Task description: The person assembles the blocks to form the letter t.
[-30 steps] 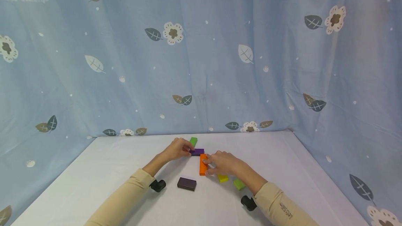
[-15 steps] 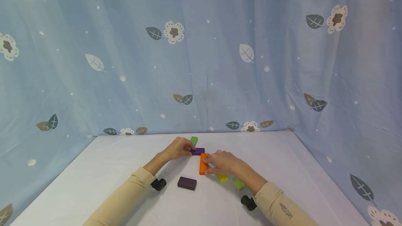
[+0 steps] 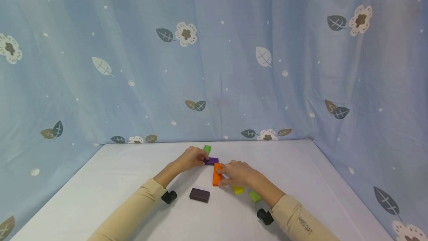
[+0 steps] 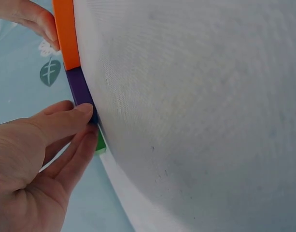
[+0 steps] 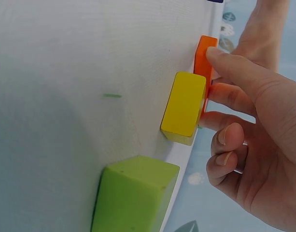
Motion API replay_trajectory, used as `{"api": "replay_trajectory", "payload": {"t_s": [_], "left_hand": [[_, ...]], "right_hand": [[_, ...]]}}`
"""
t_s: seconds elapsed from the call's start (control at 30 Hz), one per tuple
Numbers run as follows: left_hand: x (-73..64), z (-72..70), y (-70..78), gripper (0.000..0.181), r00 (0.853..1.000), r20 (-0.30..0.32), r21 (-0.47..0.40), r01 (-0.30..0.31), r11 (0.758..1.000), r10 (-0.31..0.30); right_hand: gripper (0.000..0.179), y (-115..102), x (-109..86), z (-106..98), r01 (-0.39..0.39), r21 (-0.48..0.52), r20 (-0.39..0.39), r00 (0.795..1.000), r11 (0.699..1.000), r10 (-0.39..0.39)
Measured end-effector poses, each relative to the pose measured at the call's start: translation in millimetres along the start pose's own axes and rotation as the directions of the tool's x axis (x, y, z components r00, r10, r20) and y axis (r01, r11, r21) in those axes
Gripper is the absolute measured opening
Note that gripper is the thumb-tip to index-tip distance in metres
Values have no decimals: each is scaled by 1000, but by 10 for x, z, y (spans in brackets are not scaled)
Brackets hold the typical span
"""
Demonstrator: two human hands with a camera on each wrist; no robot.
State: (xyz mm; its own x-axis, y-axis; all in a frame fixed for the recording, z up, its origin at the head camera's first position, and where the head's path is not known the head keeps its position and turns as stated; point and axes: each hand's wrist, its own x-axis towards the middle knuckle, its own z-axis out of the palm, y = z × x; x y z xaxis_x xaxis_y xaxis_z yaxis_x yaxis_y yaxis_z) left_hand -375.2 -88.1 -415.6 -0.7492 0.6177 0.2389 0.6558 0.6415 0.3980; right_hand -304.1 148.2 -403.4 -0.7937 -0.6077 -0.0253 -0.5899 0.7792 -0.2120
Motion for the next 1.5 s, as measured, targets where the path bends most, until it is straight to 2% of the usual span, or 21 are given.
{"api": "replay_trajectory", "payload": {"t_s": [0.1,0.57,0.87,1.0,1.2,1.37,1.5], "left_hand": [[-5,1,7,18,1000,-8,0,-10,1000,10],[-12,-7,38,18,1000,-3,26,20,999,-20],[-88,-26,91,22,998,34,156,-48,987,43],[-127,-22,114,24,997,67,206,-40,978,26],[-173,-21,180,29,993,114,320,-63,945,28],[-208,-38,239,31,990,136,351,-70,934,23],[-231,-41,263,33,986,168,371,-47,927,-17]], "right_hand": [[50,0,0,4,6,6,-2,1000,1000,-6],[49,-1,10,1,8,15,-3,1000,1000,-8],[49,-11,0,-3,11,17,-4,1000,1000,-11],[49,-1,1,2,12,10,-5,1000,1000,-12],[49,2,-6,3,12,8,1,1000,1000,-12],[50,2,-7,-1,23,-5,-2,1000,1000,-23],[50,5,-10,-5,25,-13,-4,1000,1000,-25]]}}
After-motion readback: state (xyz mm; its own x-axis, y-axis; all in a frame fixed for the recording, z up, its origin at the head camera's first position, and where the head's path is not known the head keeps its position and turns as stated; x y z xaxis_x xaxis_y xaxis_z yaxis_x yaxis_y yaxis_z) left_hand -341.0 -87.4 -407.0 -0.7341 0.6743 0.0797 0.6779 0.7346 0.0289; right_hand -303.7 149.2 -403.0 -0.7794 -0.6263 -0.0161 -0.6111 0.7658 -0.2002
